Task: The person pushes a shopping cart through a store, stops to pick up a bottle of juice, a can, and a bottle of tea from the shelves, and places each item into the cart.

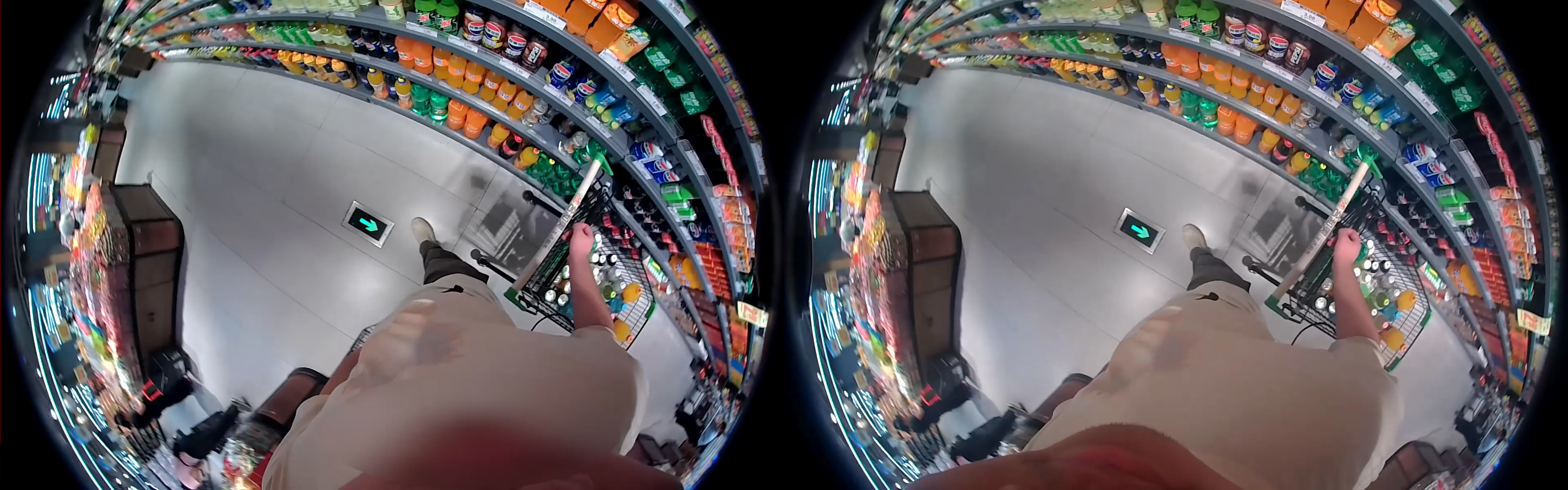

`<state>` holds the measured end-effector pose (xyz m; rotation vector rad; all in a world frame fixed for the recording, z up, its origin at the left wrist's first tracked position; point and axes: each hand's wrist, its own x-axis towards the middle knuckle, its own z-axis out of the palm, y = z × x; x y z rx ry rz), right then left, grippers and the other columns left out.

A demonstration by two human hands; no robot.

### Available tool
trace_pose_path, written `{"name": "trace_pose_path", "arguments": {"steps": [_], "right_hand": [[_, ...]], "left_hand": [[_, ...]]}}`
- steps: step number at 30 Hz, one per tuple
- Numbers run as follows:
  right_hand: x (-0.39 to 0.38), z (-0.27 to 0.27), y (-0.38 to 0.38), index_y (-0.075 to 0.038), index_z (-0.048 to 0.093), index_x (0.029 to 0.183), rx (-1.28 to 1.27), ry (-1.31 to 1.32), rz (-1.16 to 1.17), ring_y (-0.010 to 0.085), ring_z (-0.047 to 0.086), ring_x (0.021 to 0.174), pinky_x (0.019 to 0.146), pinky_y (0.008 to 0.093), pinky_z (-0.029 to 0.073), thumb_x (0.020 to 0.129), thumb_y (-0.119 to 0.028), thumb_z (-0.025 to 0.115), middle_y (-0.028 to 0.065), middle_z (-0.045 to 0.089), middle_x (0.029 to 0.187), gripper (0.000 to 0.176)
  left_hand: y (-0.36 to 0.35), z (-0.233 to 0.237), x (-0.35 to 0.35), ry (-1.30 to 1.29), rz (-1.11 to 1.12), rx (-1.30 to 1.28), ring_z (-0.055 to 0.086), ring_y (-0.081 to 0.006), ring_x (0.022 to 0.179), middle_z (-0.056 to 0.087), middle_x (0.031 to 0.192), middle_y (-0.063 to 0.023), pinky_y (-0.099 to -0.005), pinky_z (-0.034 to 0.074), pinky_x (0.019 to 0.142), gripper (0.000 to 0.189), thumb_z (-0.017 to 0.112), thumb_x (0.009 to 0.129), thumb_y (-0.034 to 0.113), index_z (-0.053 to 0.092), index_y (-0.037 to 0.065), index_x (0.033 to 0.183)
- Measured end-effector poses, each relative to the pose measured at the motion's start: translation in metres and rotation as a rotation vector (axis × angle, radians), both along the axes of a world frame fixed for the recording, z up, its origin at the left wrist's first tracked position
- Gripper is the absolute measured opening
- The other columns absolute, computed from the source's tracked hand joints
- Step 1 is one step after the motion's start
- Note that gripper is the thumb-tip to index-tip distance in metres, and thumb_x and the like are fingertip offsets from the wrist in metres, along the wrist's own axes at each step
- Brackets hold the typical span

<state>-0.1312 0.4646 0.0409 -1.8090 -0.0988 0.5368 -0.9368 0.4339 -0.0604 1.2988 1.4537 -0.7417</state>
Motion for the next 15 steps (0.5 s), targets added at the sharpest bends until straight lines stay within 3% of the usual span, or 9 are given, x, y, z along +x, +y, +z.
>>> {"name": "trace_pose_path", "arguments": {"steps": [5,8,10,15], "right_hand": [[-0.012,0.011,0.01,-0.007,0.06,0.092,-0.046,0.041,0.06,0.0158,0.06,0.054,0.052,0.0286,0.048,0.101,-0.016,0.059,0.0026,0.059,0.069,0.012],[-0.018,0.01,0.018,-0.007,0.059,0.096,-0.048,0.048,0.119,0.0173,0.061,0.055,0.055,0.0297,0.049,0.102,-0.013,0.059,0.0032,0.06,0.07,0.008],[-0.025,0.014,0.027,-0.007,0.06,0.099,-0.059,0.044,0.128,0.0177,0.061,0.056,0.055,0.0301,0.049,0.101,-0.011,0.059,0.0034,0.06,0.069,0.004],[-0.046,0.026,0.055,-0.006,0.057,0.103,-0.085,0.055,0.152,0.016,0.057,0.054,0.051,0.0306,0.046,0.104,-0.015,0.059,0.0041,0.058,0.066,0.009]], "left_hand": [[0.125,-0.001,-0.027,0.011,-0.034,-0.022,0.072,-0.0238,0.074,0.075,0.091,-0.0127,-0.0405,0.058,0.067,0.032,0.055,0.1,0.032,0.07,0.008,0.114],[0.226,0.047,0.0,-0.237,0.758,0.197,0.07,-0.0184,0.075,0.074,0.103,-0.0095,-0.0336,0.055,0.061,0.036,0.051,0.108,0.038,0.061,0.009,0.126],[0.279,0.093,0.039,-0.319,0.93,0.235,0.069,-0.0185,0.082,0.071,0.107,-0.0062,-0.0343,0.054,0.068,0.033,0.054,0.104,0.032,0.06,0.011,0.128],[0.327,0.089,0.045,-0.474,0.737,0.226,0.067,-0.015,0.078,0.071,0.098,-0.0038,-0.0303,0.051,0.062,0.027,0.057,0.104,0.028,0.062,0.011,0.124]]}}
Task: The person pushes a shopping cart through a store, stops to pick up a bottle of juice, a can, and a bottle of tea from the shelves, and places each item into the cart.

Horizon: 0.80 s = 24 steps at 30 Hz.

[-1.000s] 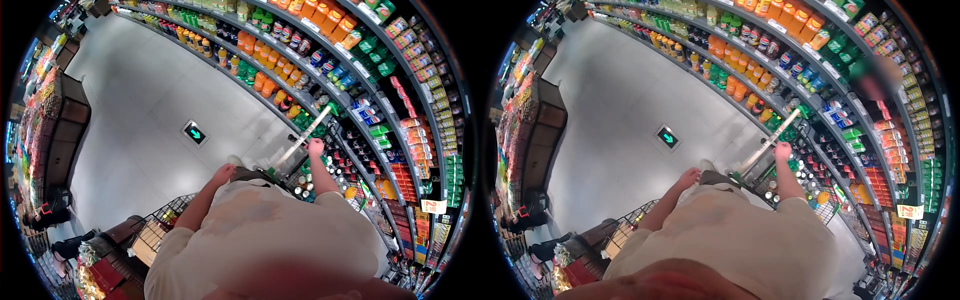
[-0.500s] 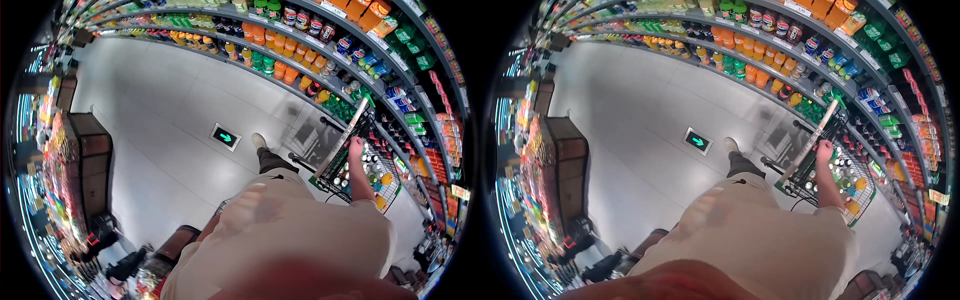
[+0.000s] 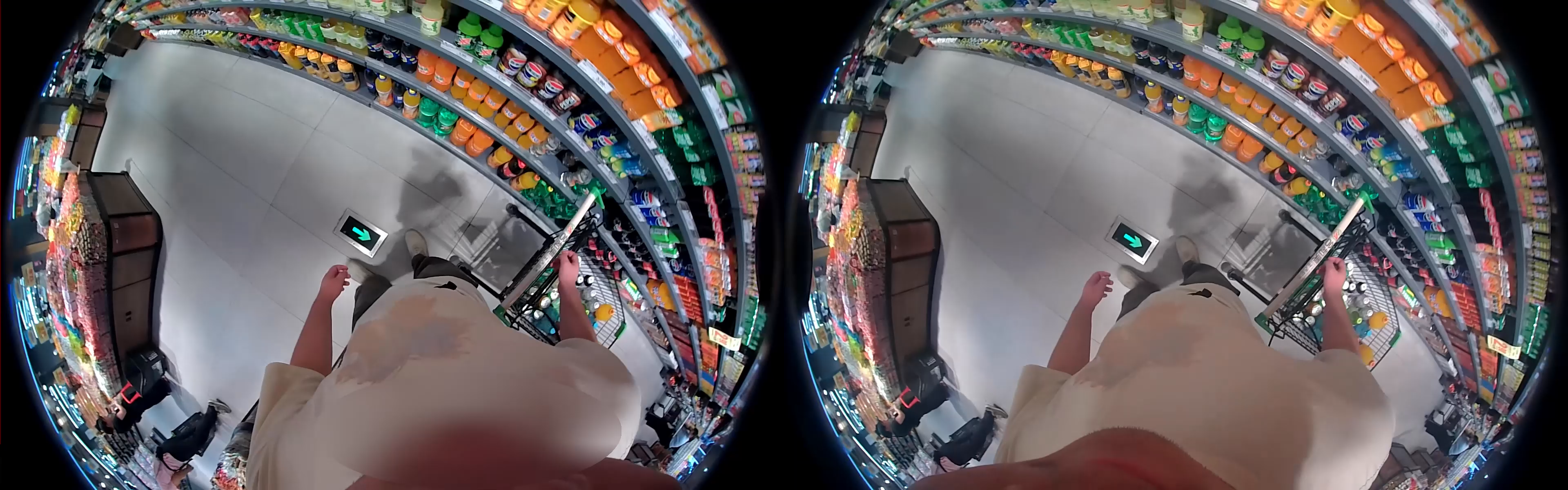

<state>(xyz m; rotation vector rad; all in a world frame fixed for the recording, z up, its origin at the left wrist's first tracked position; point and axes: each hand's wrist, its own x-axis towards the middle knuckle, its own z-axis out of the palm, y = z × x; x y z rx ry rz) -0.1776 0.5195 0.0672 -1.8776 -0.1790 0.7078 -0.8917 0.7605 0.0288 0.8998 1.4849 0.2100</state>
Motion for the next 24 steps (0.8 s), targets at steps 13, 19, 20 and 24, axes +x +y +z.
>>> {"name": "trace_pose_path", "arguments": {"steps": [13,19,20,24], "right_hand": [[-0.069,-0.018,0.082,-0.002,0.066,0.107,-0.464,-0.252,-0.301,0.031,0.07,0.085,0.08,0.041,0.055,0.083,-0.032,0.069,0.017,0.072,0.097,0.038],[-0.183,0.031,0.17,0.002,0.062,0.13,-0.938,-0.321,-0.627,0.0442,0.063,0.122,0.106,0.0493,0.05,0.09,-0.041,0.057,0.0271,0.066,0.131,0.059],[-0.207,0.051,0.183,0.001,0.061,0.131,-0.921,-0.269,-0.599,0.044,0.062,0.123,0.105,0.0502,0.05,0.092,-0.042,0.054,0.027,0.065,0.132,0.059],[-0.256,0.06,0.212,-0.006,0.059,0.136,-1.064,-0.375,-0.537,0.0421,0.06,0.124,0.101,0.0548,0.051,0.096,-0.051,0.051,0.0264,0.058,0.137,0.061]], "left_hand": [[-0.007,-0.057,-0.232,0.215,0.001,-0.32,0.066,-0.0207,0.063,0.072,0.093,-0.0097,-0.0387,0.05,0.05,0.03,0.058,0.095,0.024,0.062,0.011,0.122],[0.021,-0.068,-0.328,0.235,0.149,-0.384,0.065,-0.0216,0.064,0.07,0.092,-0.0091,-0.0418,0.051,0.054,0.03,0.054,0.096,0.025,0.061,0.01,0.121],[0.029,-0.065,-0.337,0.242,0.127,-0.37,0.065,-0.0213,0.064,0.07,0.093,-0.0089,-0.0415,0.051,0.055,0.03,0.054,0.096,0.025,0.062,0.01,0.121],[0.06,-0.063,-0.354,0.251,0.039,-0.357,0.065,-0.0203,0.065,0.071,0.093,-0.0078,-0.0401,0.051,0.055,0.032,0.055,0.096,0.027,0.061,0.01,0.122]]}}
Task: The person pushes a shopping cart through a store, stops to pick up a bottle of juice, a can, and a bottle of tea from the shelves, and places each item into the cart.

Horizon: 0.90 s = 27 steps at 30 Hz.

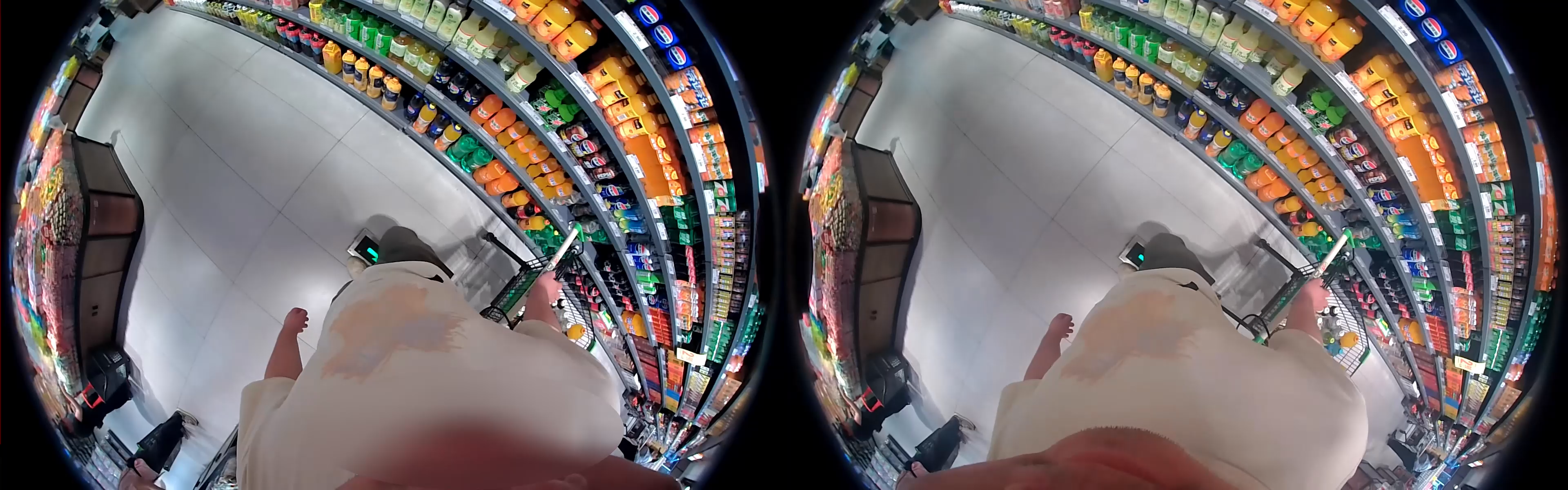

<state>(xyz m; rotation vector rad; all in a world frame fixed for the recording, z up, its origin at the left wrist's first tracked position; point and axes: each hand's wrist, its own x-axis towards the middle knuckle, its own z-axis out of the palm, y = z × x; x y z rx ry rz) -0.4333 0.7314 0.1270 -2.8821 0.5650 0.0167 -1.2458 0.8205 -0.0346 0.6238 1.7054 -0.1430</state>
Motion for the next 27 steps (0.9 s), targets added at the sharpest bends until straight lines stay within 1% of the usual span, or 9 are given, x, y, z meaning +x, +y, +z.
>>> {"name": "trace_pose_path", "arguments": {"steps": [3,5,7,11,17,18,21,24,27], "right_hand": [[-0.034,-0.005,0.02,-0.005,0.059,0.134,-0.086,-0.06,0.048,0.0427,0.062,0.118,0.095,0.0592,0.052,0.096,-0.065,0.049,0.0269,0.058,0.129,0.071],[-0.066,0.023,0.041,-0.004,0.056,0.137,-0.034,-0.017,0.142,0.0489,0.056,0.125,0.102,0.0607,0.048,0.095,-0.067,0.048,0.033,0.056,0.134,0.076],[-0.077,0.022,0.056,-0.008,0.055,0.139,-0.111,-0.022,0.15,0.0485,0.056,0.124,0.105,0.059,0.046,0.086,-0.067,0.066,0.0322,0.056,0.133,0.08],[-0.081,0.009,0.071,-0.017,0.059,0.136,-0.184,0.009,0.201,0.0436,0.056,0.121,0.106,0.0531,0.045,0.078,-0.053,0.081,0.0296,0.061,0.125,0.071],[-0.093,-0.003,0.102,-0.027,0.068,0.13,-0.232,0.006,0.221,0.0451,0.06,0.112,0.096,0.054,0.051,0.076,-0.047,0.079,0.0296,0.056,0.123,0.059],[-0.095,-0.005,0.107,-0.027,0.068,0.13,-0.249,0.03,0.231,0.0452,0.06,0.111,0.096,0.0539,0.051,0.076,-0.046,0.079,0.0295,0.056,0.122,0.058],[-0.109,-0.006,0.125,-0.026,0.068,0.129,-0.278,0.022,0.246,0.0461,0.059,0.109,0.096,0.0531,0.051,0.075,-0.046,0.079,0.0292,0.055,0.122,0.058],[-0.126,-0.006,0.148,-0.025,0.069,0.128,-0.267,-0.032,0.271,0.0459,0.057,0.11,0.097,0.0518,0.05,0.075,-0.046,0.079,0.029,0.054,0.122,0.058],[-0.141,-0.003,0.173,-0.03,0.066,0.136,-0.235,0.071,0.192,0.0458,0.056,0.12,0.104,0.0506,0.047,0.078,-0.049,0.078,0.0329,0.052,0.132,0.062]], "left_hand": [[0.031,-0.002,-0.002,-0.015,-0.038,-0.011,0.066,-0.0196,0.065,0.072,0.094,-0.0074,-0.0389,0.052,0.056,0.031,0.055,0.097,0.028,0.061,0.011,0.122],[0.055,-0.003,0.003,-0.039,-0.115,0.012,0.066,-0.0198,0.065,0.072,0.094,-0.0074,-0.039,0.053,0.056,0.029,0.057,0.097,0.03,0.062,0.012,0.119],[0.088,0.012,0.016,-0.032,-0.361,0.094,0.066,-0.0193,0.064,0.073,0.093,-0.0082,-0.0387,0.052,0.055,0.03,0.059,0.097,0.029,0.064,0.011,0.12],[0.141,-0.068,0.005,-0.057,-0.673,0.406,0.073,-0.0276,0.092,0.076,0.099,-0.0138,-0.041,0.058,0.08,0.029,0.068,0.096,0.03,0.071,0.008,0.114],[0.292,-0.02,0.0,-0.215,-0.563,0.15,0.071,-0.0305,0.106,0.076,0.103,-0.0153,-0.042,0.056,0.092,0.03,0.071,0.095,0.032,0.071,0.008,0.112],[0.329,0.03,0.015,-0.152,-0.696,0.264,0.072,-0.0271,0.094,0.076,0.102,-0.0142,-0.0403,0.057,0.084,0.031,0.068,0.097,0.03,0.068,0.007,0.117],[0.427,0.083,0.034,-0.01,-0.849,0.246,0.071,-0.0231,0.081,0.075,0.099,-0.0114,-0.0385,0.057,0.071,0.029,0.065,0.098,0.026,0.066,0.009,0.122],[0.503,0.052,0.011,-0.061,-0.3,0.109,0.068,-0.0193,0.072,0.073,0.096,-0.0084,-0.0352,0.052,0.059,0.026,0.062,0.099,0.024,0.066,0.011,0.122],[0.562,0.055,0.02,-0.033,-0.267,0.143,0.068,-0.0196,0.073,0.073,0.096,-0.0075,-0.0336,0.05,0.055,0.026,0.061,0.099,0.024,0.065,0.012,0.123]]}}
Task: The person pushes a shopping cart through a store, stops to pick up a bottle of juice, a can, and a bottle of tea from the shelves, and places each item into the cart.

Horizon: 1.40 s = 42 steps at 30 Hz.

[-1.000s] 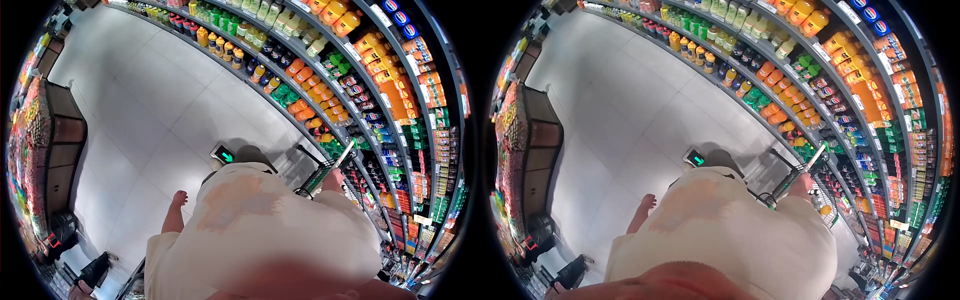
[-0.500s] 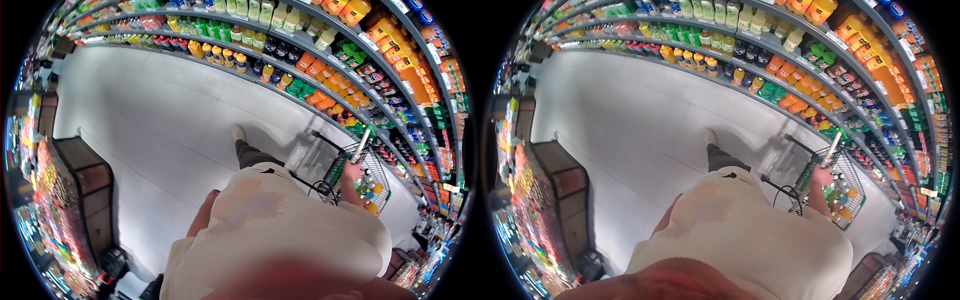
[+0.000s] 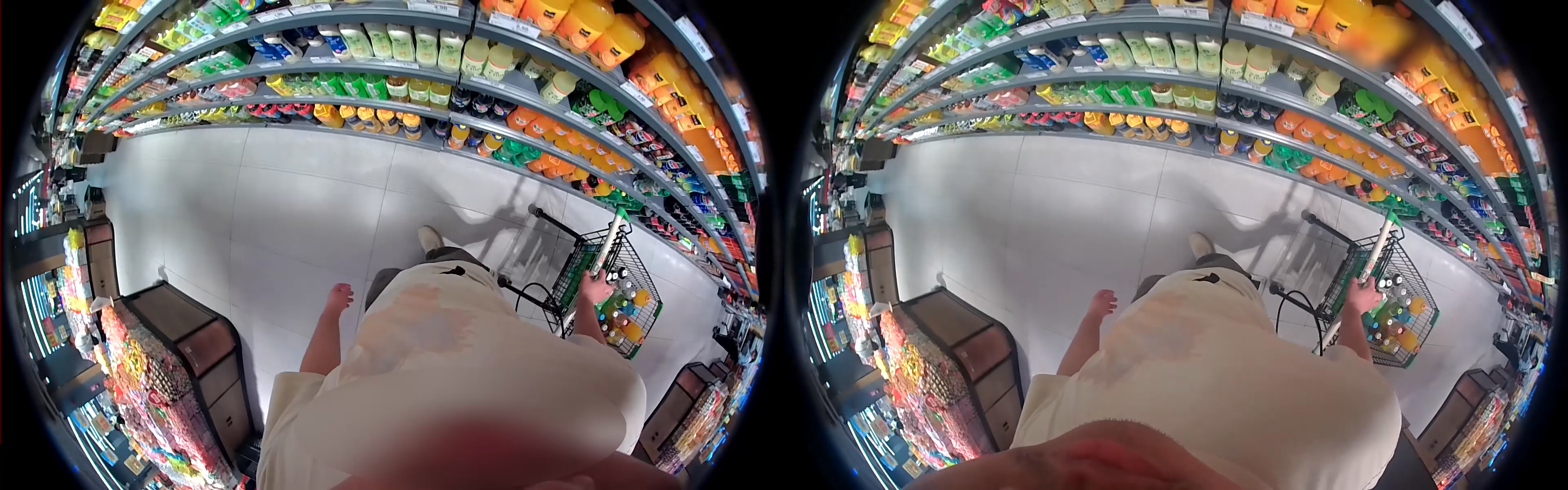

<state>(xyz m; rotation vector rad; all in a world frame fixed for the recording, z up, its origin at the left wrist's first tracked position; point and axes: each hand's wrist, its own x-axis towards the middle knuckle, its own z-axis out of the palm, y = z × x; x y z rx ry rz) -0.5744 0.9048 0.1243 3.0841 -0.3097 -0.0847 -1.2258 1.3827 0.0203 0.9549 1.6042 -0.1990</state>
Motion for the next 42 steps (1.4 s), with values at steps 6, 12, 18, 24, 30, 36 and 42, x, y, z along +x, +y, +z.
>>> {"name": "trace_pose_path", "arguments": {"steps": [6,12,18,24,30,36,42], "right_hand": [[-0.049,-0.001,0.05,-0.024,0.071,0.126,0.089,-0.112,0.055,0.0468,0.056,0.108,0.097,0.0535,0.049,0.073,-0.04,0.08,0.0256,0.053,0.118,0.055],[-0.106,-0.007,0.105,-0.023,0.069,0.129,0.027,-0.094,0.043,0.0484,0.053,0.113,0.098,0.0542,0.049,0.076,-0.04,0.082,0.0252,0.049,0.123,0.057],[-0.167,-0.003,0.193,-0.019,0.072,0.12,-0.026,-0.048,-0.092,0.0512,0.052,0.113,0.099,0.0551,0.049,0.078,-0.04,0.078,0.0279,0.048,0.126,0.048],[-0.237,0.013,0.294,-0.02,0.072,0.117,0.016,-0.144,-0.145,0.0472,0.055,0.112,0.093,0.0534,0.053,0.074,-0.033,0.077,0.0245,0.051,0.12,0.045],[-0.304,0.021,0.382,-0.02,0.07,0.108,0.136,-0.231,-0.136,0.0464,0.056,0.107,0.091,0.0534,0.05,0.07,-0.026,0.08,0.0234,0.053,0.114,0.04],[-0.374,0.033,0.46,-0.018,0.064,0.102,0.253,-0.22,-0.116,0.0453,0.053,0.107,0.085,0.0557,0.046,0.07,-0.025,0.079,0.0214,0.051,0.11,0.036],[-0.452,0.043,0.535,-0.015,0.061,0.106,0.35,-0.255,-0.149,0.046,0.049,0.116,0.098,0.0584,0.041,0.076,-0.02,0.074,0.0237,0.048,0.121,0.033]], "left_hand": [[0.099,-0.01,0.014,-0.038,-0.34,-0.003,0.07,-0.0207,0.076,0.073,0.1,-0.0076,-0.0349,0.052,0.056,0.03,0.06,0.1,0.027,0.064,0.011,0.125],[0.231,-0.071,0.016,-0.044,-0.771,0.008,0.073,-0.022,0.078,0.075,0.092,-0.012,-0.0382,0.057,0.064,0.031,0.058,0.1,0.03,0.069,0.007,0.118],[0.379,-0.063,0.034,-0.157,-0.881,0.065,0.073,-0.0244,0.076,0.075,0.094,-0.0139,-0.0383,0.06,0.069,0.029,0.06,0.1,0.03,0.069,0.008,0.115],[0.501,-0.036,0.036,0.038,-0.912,-0.031,0.07,-0.0212,0.071,0.074,0.093,-0.0113,-0.0356,0.057,0.06,0.022,0.062,0.098,0.023,0.068,0.005,0.11],[0.581,-0.086,-0.003,-0.108,-1.257,-0.001,0.07,-0.0222,0.073,0.072,0.089,-0.0113,-0.0374,0.057,0.059,0.019,0.065,0.094,0.01,0.063,0.006,0.112],[0.58,-0.041,0.006,-0.266,-1.172,0.04,0.069,-0.018,0.073,0.073,0.088,-0.0095,-0.036,0.058,0.066,0.019,0.062,0.099,0.018,0.066,0.005,0.111],[0.546,0.034,0.081,-0.705,-1.637,0.411,0.069,-0.0211,0.091,0.072,0.099,-0.0087,-0.0347,0.055,0.085,0.023,0.065,0.096,0.015,0.067,0.006,0.117]]}}
